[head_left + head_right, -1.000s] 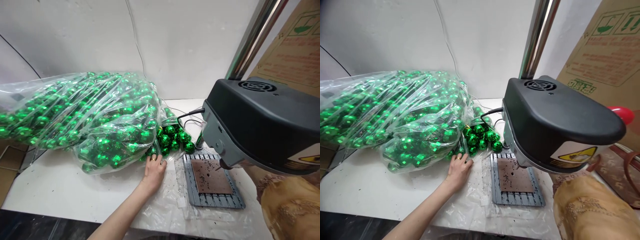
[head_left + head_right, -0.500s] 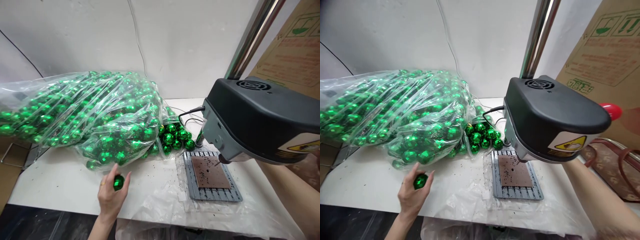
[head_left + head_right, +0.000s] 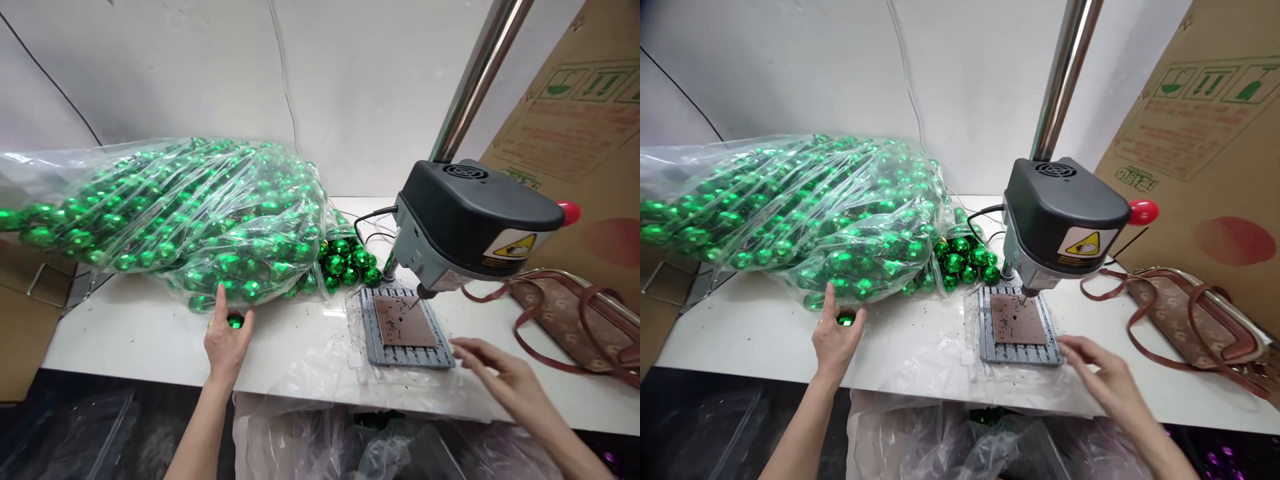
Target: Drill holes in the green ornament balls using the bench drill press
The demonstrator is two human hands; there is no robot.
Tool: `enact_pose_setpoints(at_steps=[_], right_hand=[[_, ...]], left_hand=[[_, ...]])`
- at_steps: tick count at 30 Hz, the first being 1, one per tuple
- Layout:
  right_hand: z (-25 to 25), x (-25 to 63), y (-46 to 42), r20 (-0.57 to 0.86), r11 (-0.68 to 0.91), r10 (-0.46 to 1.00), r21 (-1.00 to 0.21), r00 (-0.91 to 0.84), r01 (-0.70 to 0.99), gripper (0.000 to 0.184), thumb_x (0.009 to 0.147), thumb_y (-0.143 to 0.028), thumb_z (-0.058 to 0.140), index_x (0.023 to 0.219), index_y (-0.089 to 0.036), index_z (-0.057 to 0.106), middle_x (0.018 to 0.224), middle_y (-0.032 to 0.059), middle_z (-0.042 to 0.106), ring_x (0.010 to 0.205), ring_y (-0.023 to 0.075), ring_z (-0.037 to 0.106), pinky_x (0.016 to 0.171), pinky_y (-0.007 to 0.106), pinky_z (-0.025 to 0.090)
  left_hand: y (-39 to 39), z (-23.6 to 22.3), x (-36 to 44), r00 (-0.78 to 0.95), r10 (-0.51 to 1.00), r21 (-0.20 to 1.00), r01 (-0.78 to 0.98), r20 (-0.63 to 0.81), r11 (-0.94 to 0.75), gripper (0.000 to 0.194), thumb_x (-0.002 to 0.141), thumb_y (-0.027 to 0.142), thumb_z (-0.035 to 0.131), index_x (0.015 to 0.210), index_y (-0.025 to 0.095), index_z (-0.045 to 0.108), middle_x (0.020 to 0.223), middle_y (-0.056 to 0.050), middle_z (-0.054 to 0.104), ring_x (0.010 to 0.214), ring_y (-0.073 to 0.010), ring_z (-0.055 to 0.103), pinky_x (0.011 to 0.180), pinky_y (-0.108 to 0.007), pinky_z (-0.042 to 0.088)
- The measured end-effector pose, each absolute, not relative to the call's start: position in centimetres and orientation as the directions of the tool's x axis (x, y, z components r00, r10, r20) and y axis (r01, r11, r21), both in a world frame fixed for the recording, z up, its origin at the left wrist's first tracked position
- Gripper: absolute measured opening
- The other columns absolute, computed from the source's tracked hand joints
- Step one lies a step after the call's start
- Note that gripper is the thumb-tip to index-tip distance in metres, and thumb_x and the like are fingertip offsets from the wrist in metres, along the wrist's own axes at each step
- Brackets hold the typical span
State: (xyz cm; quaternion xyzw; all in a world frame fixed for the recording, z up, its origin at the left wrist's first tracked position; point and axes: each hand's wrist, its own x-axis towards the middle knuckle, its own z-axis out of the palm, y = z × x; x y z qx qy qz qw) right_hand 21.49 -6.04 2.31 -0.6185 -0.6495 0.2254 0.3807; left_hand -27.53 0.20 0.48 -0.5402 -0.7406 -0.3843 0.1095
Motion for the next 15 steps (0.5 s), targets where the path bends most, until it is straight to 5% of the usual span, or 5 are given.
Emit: enact_pose_setpoints(at_steps=[3,7,11,15], right_hand=[[3.0,15.4,-8.4,0.219,0.301,0.953,-0.756,-0.209,0.581,0.021,0.087,-0.044,0.065,0.096,-0.029,0.077,0.092,0.0045,0.078,0.084,0.0150,0.074,0.075,0.023,0.062],[4.0,7.4,-7.1,0.231,0.497,0.857,-0.606,-0.461,0.621,0.025,0.097,-0.034,0.050,0.103,-0.027,0.073,0.094,0.0028,0.074,0.090,0.0104,0.069,0.080,0.022,0.058],[2.8,1.5,-1.5,0.224,0.453,0.891,-0.506,-0.395,0.734,0.033,0.097,-0.037,0.049,0.124,-0.025,0.064,0.120,0.0086,0.068,0.117,0.0168,0.062,0.102,0.036,0.056],[0.3,-2.5,3.8,0.154,0.312,0.950,-0.394,-0.273,0.864,0.047,0.092,-0.045,0.059,0.130,-0.018,0.057,0.130,0.0098,0.062,0.116,0.0180,0.062,0.099,0.042,0.057]], left_hand=[[0.2,0.3,-26.4,-0.334,0.735,0.448,0.893,0.590,0.046,0.078,0.087,0.046,0.065,0.156,0.018,0.041,0.080,-0.003,0.069,0.080,-0.0220,0.064,0.078,-0.032,0.048],[0.5,0.2,-25.9,-0.359,0.764,0.444,0.890,0.535,0.107,0.084,0.085,0.050,0.069,0.157,0.018,0.040,0.085,-0.006,0.070,0.080,-0.0242,0.064,0.076,-0.033,0.048],[1.8,0.2,-26.8,-0.402,0.747,0.460,0.876,0.529,0.145,0.081,0.087,0.048,0.067,0.158,0.021,0.039,0.091,-0.008,0.072,0.082,-0.0270,0.066,0.078,-0.036,0.049],[3.8,0.4,-28.5,-0.396,0.703,0.505,0.861,0.591,0.060,0.062,0.093,0.038,0.059,0.152,0.023,0.050,0.106,-0.012,0.074,0.092,-0.0271,0.066,0.084,-0.035,0.048]])
